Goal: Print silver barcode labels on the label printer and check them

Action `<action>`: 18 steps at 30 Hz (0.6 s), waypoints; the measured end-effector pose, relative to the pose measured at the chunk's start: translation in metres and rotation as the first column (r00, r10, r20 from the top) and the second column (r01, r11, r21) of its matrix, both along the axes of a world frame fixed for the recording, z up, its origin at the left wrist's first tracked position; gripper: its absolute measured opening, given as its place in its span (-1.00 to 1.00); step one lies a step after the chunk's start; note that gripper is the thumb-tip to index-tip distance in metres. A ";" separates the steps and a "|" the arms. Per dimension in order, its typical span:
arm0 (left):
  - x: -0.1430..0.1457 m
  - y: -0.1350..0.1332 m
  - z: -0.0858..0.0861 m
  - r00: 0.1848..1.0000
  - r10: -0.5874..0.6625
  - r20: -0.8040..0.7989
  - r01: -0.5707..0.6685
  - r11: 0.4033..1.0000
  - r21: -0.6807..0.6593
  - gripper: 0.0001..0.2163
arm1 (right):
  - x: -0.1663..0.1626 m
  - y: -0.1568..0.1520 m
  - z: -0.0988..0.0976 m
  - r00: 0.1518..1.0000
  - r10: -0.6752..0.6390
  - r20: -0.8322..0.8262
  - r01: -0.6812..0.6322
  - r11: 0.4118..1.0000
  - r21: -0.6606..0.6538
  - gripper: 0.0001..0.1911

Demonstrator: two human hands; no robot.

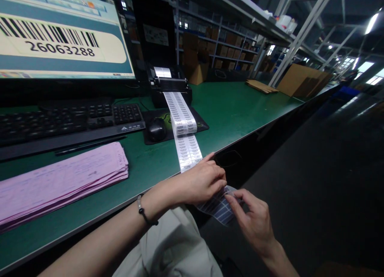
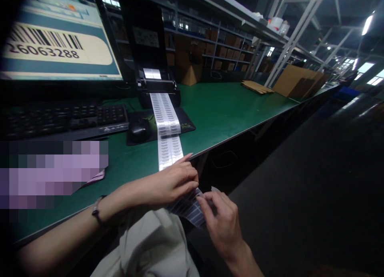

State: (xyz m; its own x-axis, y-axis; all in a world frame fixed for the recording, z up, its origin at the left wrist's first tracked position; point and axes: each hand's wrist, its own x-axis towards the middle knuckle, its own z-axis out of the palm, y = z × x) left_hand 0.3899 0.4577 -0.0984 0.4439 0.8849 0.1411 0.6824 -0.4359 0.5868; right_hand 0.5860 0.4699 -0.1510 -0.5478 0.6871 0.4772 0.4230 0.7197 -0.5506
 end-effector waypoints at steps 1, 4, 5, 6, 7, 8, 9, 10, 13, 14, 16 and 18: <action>0.000 0.001 0.000 1.000 -0.001 0.002 0.001 1.000 -0.011 -0.82 | 0.001 -0.001 0.000 1.000 0.025 0.000 -0.025 0.999 0.022 -0.93; -0.001 0.004 -0.004 1.000 -0.011 0.024 0.012 0.999 -0.053 -0.82 | 0.003 -0.005 -0.003 0.994 0.109 -0.020 -0.103 0.979 0.177 -0.91; -0.001 0.005 -0.005 0.999 -0.009 0.038 0.012 0.997 -0.072 -0.81 | 0.004 -0.006 -0.003 0.991 0.129 -0.019 -0.121 0.966 0.229 -0.89; -0.001 0.006 -0.007 0.998 -0.005 0.055 0.010 0.996 -0.089 -0.81 | 0.004 -0.008 -0.004 0.989 0.145 -0.012 -0.136 0.951 0.276 -0.87; -0.002 0.007 -0.008 0.997 -0.001 0.072 0.009 0.994 -0.105 -0.81 | 0.005 -0.010 -0.004 0.988 0.156 -0.001 -0.148 0.937 0.318 -0.86; -0.002 0.008 -0.009 0.996 0.002 0.085 0.008 0.993 -0.117 -0.81 | 0.006 -0.011 -0.004 0.986 0.164 0.013 -0.158 0.922 0.353 -0.84; -0.002 0.009 -0.010 0.996 0.002 0.093 0.010 0.992 -0.125 -0.81 | 0.007 -0.013 -0.004 0.985 0.172 0.028 -0.170 0.908 0.384 -0.83; -0.002 0.010 -0.011 0.995 0.000 0.096 0.012 0.991 -0.130 -0.82 | 0.008 -0.014 -0.003 0.982 0.183 0.046 -0.186 0.892 0.412 -0.82; -0.003 0.012 -0.012 0.997 0.000 0.073 0.011 0.989 -0.145 -0.83 | 0.012 -0.017 -0.001 0.971 0.212 0.110 -0.238 0.847 0.475 -0.79; -0.003 0.013 -0.012 0.998 0.003 0.058 0.006 0.988 -0.153 -0.83 | 0.013 -0.019 -0.001 0.966 0.220 0.133 -0.257 0.836 0.485 -0.79; -0.004 0.015 -0.012 0.999 0.006 0.034 0.000 0.985 -0.170 -0.82 | 0.016 -0.024 0.000 0.960 0.246 0.137 -0.281 0.812 0.511 -0.82; -0.006 0.016 -0.013 1.000 0.002 0.023 0.002 0.983 -0.182 -0.81 | 0.018 -0.031 0.001 0.954 0.273 0.124 -0.296 0.797 0.526 -0.83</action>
